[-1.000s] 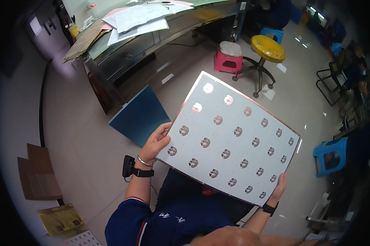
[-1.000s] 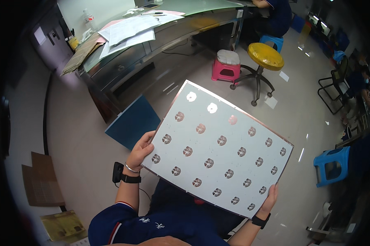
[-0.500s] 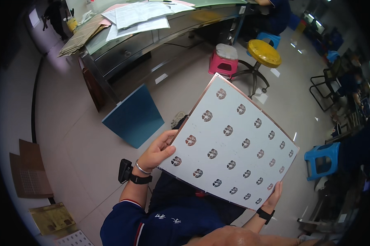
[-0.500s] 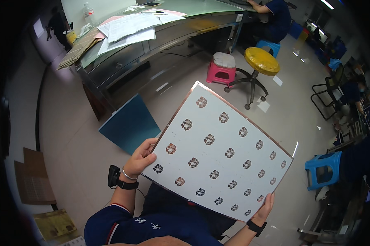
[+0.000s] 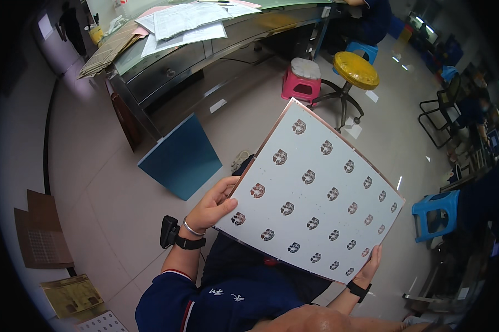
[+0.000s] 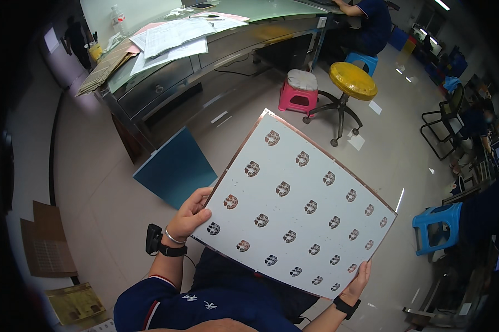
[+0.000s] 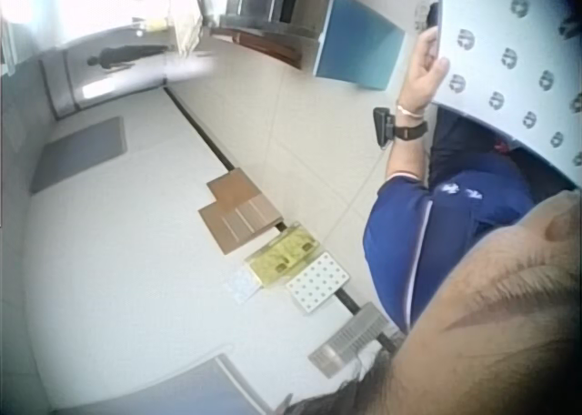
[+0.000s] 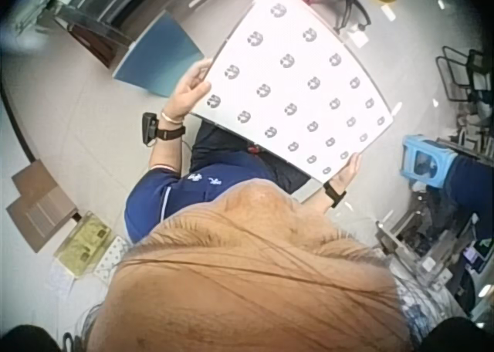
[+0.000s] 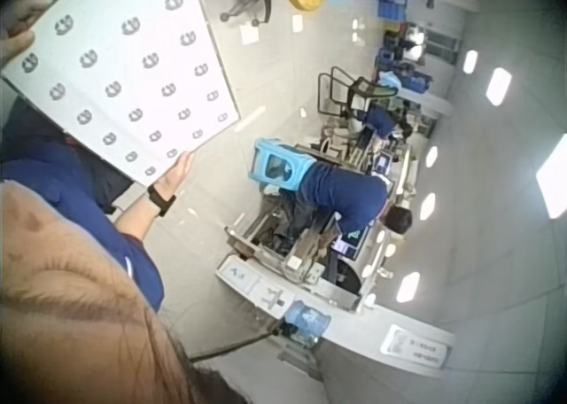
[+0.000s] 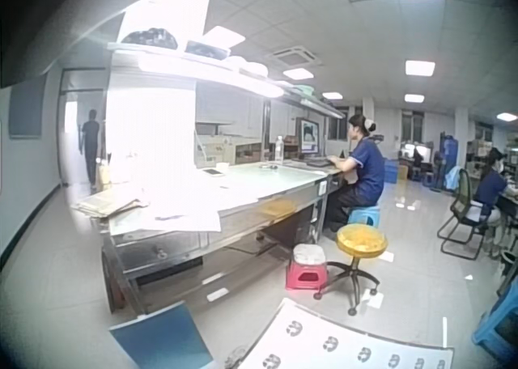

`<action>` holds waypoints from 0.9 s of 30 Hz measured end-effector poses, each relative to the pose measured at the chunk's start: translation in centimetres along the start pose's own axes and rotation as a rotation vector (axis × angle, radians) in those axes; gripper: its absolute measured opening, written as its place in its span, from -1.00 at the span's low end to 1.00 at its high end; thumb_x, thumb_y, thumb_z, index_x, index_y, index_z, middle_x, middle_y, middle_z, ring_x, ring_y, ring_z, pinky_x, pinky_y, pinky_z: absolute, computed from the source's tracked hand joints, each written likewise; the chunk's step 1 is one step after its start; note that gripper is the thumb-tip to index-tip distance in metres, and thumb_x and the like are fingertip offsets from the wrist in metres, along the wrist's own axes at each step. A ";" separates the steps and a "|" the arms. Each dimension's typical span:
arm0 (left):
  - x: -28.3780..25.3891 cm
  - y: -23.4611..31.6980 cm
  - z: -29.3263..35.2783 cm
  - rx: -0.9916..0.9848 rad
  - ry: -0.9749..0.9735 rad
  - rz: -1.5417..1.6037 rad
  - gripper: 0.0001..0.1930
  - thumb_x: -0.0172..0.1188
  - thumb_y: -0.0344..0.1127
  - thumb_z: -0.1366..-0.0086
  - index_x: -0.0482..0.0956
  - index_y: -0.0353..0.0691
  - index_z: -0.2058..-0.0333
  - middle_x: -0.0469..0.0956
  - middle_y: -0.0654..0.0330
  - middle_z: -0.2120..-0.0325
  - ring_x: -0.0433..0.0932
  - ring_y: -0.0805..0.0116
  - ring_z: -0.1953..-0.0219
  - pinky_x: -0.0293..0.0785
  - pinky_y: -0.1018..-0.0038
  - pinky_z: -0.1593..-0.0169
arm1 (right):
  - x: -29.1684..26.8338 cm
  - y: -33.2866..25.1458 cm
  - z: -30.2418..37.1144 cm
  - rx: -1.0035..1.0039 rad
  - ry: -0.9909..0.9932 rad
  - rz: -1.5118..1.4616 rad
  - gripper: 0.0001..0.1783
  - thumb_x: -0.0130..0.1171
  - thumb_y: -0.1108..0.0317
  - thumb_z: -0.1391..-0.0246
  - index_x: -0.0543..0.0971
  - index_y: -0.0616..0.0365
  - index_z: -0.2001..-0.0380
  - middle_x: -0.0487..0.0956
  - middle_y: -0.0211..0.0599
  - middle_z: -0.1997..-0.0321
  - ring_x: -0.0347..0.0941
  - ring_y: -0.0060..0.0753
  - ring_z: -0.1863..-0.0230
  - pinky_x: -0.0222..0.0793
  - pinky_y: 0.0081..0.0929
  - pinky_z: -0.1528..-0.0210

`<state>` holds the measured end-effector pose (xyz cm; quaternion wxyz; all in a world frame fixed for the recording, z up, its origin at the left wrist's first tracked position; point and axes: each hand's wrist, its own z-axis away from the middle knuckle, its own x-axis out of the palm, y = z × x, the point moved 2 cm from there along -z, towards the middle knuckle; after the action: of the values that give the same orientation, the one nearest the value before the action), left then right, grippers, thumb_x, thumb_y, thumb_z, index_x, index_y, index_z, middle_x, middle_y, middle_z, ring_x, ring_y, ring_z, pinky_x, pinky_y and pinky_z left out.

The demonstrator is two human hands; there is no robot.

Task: The recorder is flipping through and inspecting a stack of metal sheets containing circular cutouts or patterns.

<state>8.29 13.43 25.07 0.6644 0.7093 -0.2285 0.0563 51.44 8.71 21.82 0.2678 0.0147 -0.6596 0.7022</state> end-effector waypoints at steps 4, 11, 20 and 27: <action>-0.1 0.1 0.0 0.011 -0.003 -0.015 -0.50 0.03 -0.35 -0.25 0.15 -0.35 -0.13 0.32 -0.02 -0.05 0.34 0.30 -0.09 0.23 0.40 -0.13 | 0.3 0.0 -0.1 -0.022 -0.009 0.004 -0.61 -0.21 0.31 -0.23 0.26 0.28 -0.06 0.44 -0.16 0.02 0.45 -0.34 0.08 0.42 -0.41 0.08; -0.4 0.2 0.1 0.011 -0.001 -0.029 -0.49 0.04 -0.35 -0.24 0.14 -0.37 -0.12 0.33 -0.03 -0.05 0.35 0.31 -0.08 0.24 0.40 -0.12 | 0.3 0.3 -0.2 -0.030 -0.005 -0.012 -0.60 -0.20 0.31 -0.23 0.25 0.28 -0.08 0.43 -0.16 0.00 0.44 -0.33 0.07 0.39 -0.40 0.05; -0.6 -0.1 0.6 0.015 -0.003 -0.030 -0.48 0.06 -0.33 -0.24 0.14 -0.37 -0.12 0.38 0.01 0.01 0.39 0.34 -0.03 0.30 0.42 -0.07 | -0.4 0.7 0.1 -0.041 -0.008 -0.026 -0.59 -0.19 0.30 -0.23 0.23 0.29 -0.09 0.41 -0.16 -0.02 0.41 -0.32 0.04 0.36 -0.39 0.03; -0.6 -0.3 0.2 -0.007 0.074 0.000 -0.44 0.08 -0.21 -0.24 0.17 -0.36 -0.13 0.38 0.06 0.00 0.38 0.37 -0.04 0.27 0.44 -0.09 | -1.5 1.4 -0.4 -0.019 -0.010 0.014 -0.54 -0.19 0.28 -0.22 0.19 0.30 -0.12 0.36 -0.12 -0.08 0.34 -0.29 -0.05 0.27 -0.35 -0.07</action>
<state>7.80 13.38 24.50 0.6748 0.7045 -0.2041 0.0817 52.31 8.56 19.87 0.2597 0.0110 -0.6676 0.6977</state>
